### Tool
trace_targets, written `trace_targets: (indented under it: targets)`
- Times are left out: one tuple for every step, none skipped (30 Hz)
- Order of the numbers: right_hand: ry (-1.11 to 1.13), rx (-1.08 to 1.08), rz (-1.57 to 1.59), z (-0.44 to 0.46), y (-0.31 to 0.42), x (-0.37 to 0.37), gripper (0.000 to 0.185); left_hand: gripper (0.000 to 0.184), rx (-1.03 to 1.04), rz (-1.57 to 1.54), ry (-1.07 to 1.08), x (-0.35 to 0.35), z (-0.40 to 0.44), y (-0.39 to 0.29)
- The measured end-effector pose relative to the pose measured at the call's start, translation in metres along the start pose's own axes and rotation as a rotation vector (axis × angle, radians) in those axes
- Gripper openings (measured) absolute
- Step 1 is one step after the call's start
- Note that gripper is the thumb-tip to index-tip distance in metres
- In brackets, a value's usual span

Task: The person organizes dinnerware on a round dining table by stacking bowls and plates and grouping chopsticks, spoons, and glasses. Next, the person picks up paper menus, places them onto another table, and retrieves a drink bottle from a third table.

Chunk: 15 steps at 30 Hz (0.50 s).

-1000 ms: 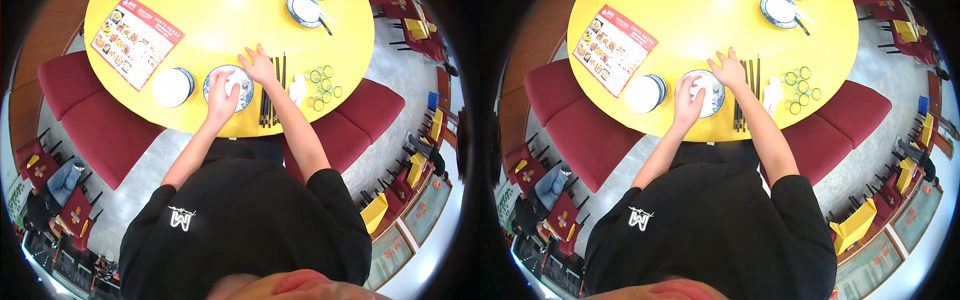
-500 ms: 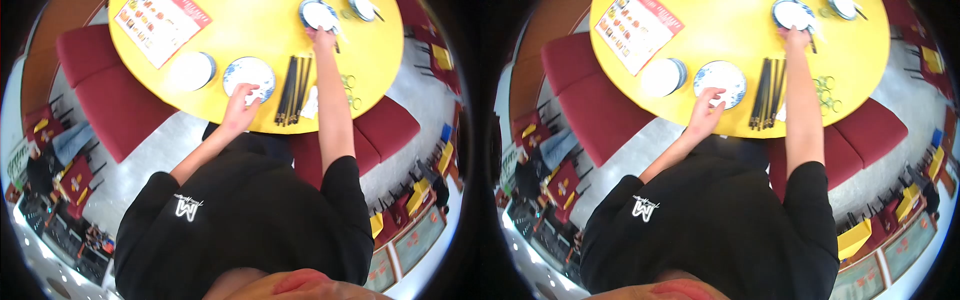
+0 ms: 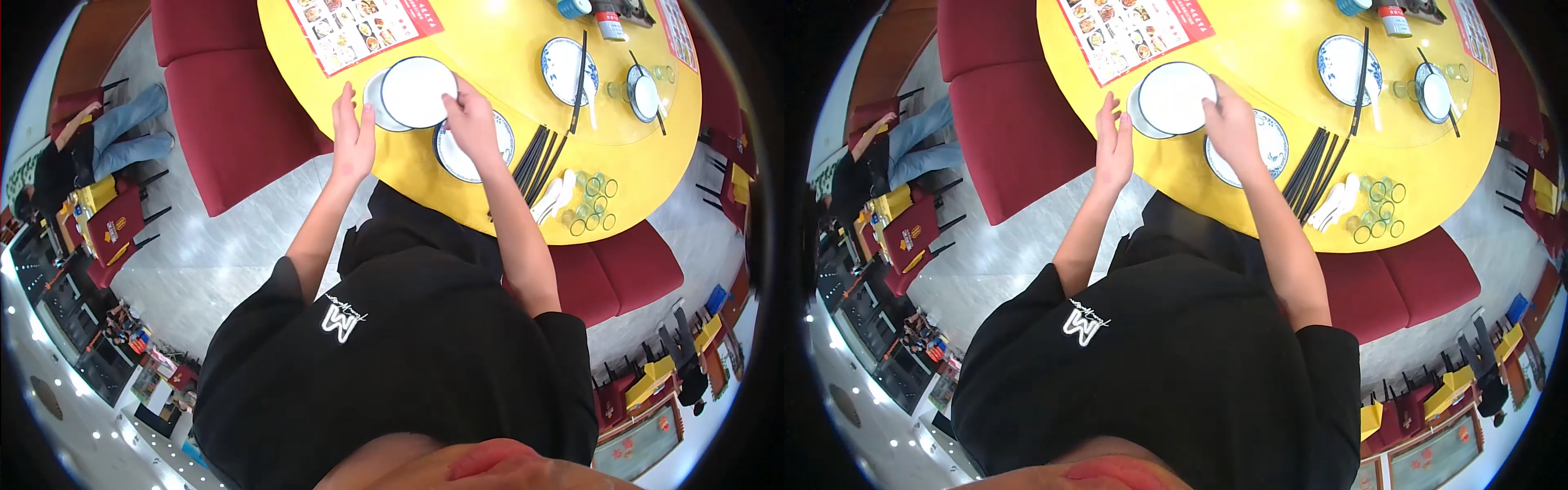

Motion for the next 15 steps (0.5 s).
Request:
trace_targets:
  targets:
    - [-0.001,-0.035,-0.125,0.003,0.002,0.01,0.039,0.052,-0.033,-0.155,0.063,0.005,0.007,0.005]
    - [-0.004,-0.066,-0.251,0.005,0.005,0.019,0.041,0.056,-0.066,-0.311,0.129,0.013,0.013,0.01]
    - [-0.026,-0.096,-0.296,0.006,0.006,0.023,0.04,0.054,-0.072,-0.337,0.148,0.019,0.017,0.015]
    - [-0.03,-0.091,-0.307,0.006,0.007,0.026,0.04,0.054,-0.071,-0.348,0.152,0.023,0.019,0.018]
    - [-0.032,-0.077,-0.332,0.006,0.007,0.028,0.041,0.053,-0.031,-0.326,0.145,0.026,0.02,0.019]
    - [-0.039,-0.059,-0.36,0.006,0.007,0.028,0.042,0.052,0.01,-0.307,0.142,0.031,0.022,0.018]
    - [-0.066,-0.08,-0.403,0.004,0.011,0.028,0.042,0.049,0.017,-0.326,0.113,0.032,0.024,0.019]
    - [-0.078,-0.07,-0.425,0.003,0.013,0.026,0.042,0.049,0.021,-0.351,0.123,0.035,0.025,0.02]
    - [-0.029,-0.04,-0.485,0.003,0.014,0.027,0.043,0.048,0.017,-0.354,0.125,0.036,0.024,0.023]
    - [0.021,-0.01,-0.54,0.002,0.018,0.028,0.044,0.047,0.014,-0.354,0.127,0.034,0.023,0.022]
    - [0.095,0.116,-0.58,0.001,0.024,0.026,0.044,0.046,0.006,-0.342,0.127,0.031,0.023,0.022]
    - [0.084,0.121,-0.589,0.003,0.021,0.021,0.044,0.046,0.012,-0.354,0.134,0.031,0.024,0.025]
    - [-0.035,0.074,-0.557,0.006,0.019,0.007,0.043,0.047,-0.023,-0.393,0.155,0.033,0.025,0.033]
    - [-0.15,0.023,-0.524,0.011,0.015,-0.007,0.043,0.047,-0.06,-0.431,0.174,0.034,0.025,0.032]
    - [-0.255,-0.097,-0.586,0.02,0.011,-0.019,0.043,0.047,-0.084,-0.475,0.163,0.032,0.022,0.03]
Point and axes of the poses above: each hand's wrist, its own z-axis towards the middle knuckle, its own x-axis out of the palm, y = z × x, the point moved 7 cm from there along z, towards the middle knuckle, and after that the axes turned 9 degrees about y, right-handed, at the moved point
